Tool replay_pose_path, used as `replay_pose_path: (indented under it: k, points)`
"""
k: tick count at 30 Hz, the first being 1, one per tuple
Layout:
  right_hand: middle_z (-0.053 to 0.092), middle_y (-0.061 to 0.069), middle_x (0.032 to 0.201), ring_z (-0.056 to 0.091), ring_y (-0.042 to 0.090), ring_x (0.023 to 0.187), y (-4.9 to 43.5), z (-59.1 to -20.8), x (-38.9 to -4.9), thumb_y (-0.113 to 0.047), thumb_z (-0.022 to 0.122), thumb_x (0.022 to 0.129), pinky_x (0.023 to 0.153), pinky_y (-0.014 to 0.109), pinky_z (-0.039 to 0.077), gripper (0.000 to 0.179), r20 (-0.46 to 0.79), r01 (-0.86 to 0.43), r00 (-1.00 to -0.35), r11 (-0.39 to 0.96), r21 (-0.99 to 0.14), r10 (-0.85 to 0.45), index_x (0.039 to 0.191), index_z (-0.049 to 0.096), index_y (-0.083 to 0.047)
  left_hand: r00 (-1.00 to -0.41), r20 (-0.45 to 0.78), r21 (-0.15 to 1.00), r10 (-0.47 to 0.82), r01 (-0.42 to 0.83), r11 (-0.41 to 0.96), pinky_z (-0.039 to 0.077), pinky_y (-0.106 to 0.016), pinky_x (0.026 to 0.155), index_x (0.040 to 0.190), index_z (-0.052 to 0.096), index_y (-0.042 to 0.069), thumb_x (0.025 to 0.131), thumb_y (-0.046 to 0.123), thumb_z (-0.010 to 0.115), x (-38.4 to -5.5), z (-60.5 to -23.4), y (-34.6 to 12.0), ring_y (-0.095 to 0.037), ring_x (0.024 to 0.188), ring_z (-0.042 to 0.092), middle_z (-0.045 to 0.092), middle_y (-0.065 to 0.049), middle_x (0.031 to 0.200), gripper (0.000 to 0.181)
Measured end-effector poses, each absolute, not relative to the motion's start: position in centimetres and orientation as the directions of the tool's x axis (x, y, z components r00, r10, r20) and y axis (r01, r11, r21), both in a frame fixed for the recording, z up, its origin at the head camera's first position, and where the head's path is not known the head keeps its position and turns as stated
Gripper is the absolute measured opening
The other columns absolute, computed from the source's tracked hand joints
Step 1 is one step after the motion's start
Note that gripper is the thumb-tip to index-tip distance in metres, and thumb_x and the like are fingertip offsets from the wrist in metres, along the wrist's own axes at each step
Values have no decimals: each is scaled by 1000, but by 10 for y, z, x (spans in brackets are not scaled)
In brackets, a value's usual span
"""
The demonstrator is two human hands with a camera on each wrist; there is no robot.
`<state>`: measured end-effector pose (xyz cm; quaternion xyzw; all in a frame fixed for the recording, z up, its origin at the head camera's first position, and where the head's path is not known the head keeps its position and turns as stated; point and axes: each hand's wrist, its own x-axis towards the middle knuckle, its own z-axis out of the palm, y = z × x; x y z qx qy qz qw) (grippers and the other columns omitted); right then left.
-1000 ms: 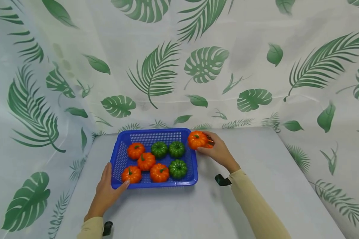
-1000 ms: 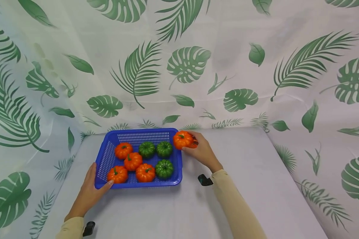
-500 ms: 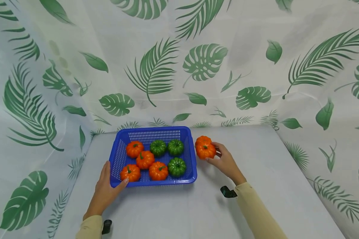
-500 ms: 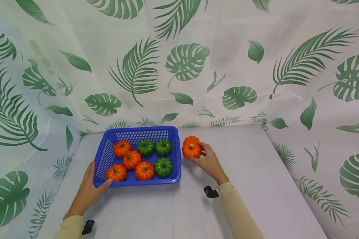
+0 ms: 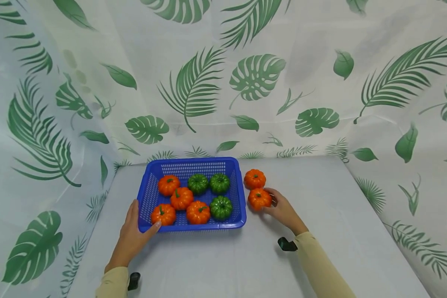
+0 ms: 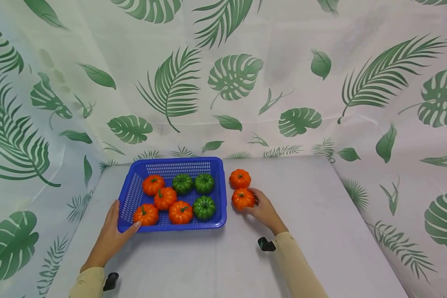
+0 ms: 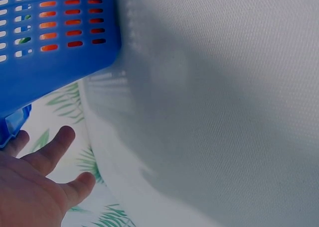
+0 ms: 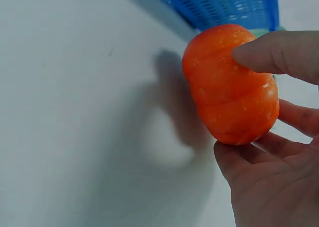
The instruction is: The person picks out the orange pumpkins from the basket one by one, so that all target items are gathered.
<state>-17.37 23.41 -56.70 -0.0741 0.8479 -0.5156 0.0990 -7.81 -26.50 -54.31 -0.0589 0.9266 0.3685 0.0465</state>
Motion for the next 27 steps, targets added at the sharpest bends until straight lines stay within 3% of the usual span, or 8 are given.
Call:
replay_pose_path:
  k: [9, 17, 22, 27]
  points:
    - [38, 29, 164, 38, 49, 150, 240, -568, -173, -4, 68, 91, 123, 63, 29, 78, -85, -30, -971, 470, -882, -222, 162, 36, 3, -987, -134, 681, -86, -155, 716, 18, -73, 120, 171, -10, 9, 97, 64, 69, -79, -542, -264, -56, 158, 11, -4, -23, 177, 121]
    - [38, 21, 166, 36, 46, 151, 220, -527, -183, -8, 69, 100, 121, 68, 30, 70, 84, -167, -976, 445, -880, -200, 162, 39, -2, -987, -135, 678, -86, -156, 719, 18, -73, 120, 171, -11, 10, 97, 64, 68, -77, -539, -265, -56, 158, 11, -5, -23, 177, 121]
    - [40, 17, 166, 40, 49, 149, 188, -501, -191, -23, 76, 100, 115, 74, 34, 76, 109, -250, -942, 447, -859, -318, 165, 39, -13, -988, -132, 679, -85, -153, 718, 18, -72, 120, 171, -10, 9, 98, 64, 68, -77, -539, -266, -56, 158, 11, -5, -23, 177, 120]
    - [33, 9, 172, 35, 41, 155, 158, -483, -197, -30, 80, 97, 118, 70, 33, 85, 107, -357, -858, 434, -827, -503, 168, 36, -20, -987, -134, 680, -86, -154, 716, 20, -74, 119, 172, -8, 10, 98, 64, 68, -78, -541, -264, -57, 157, 14, -3, -23, 177, 119]
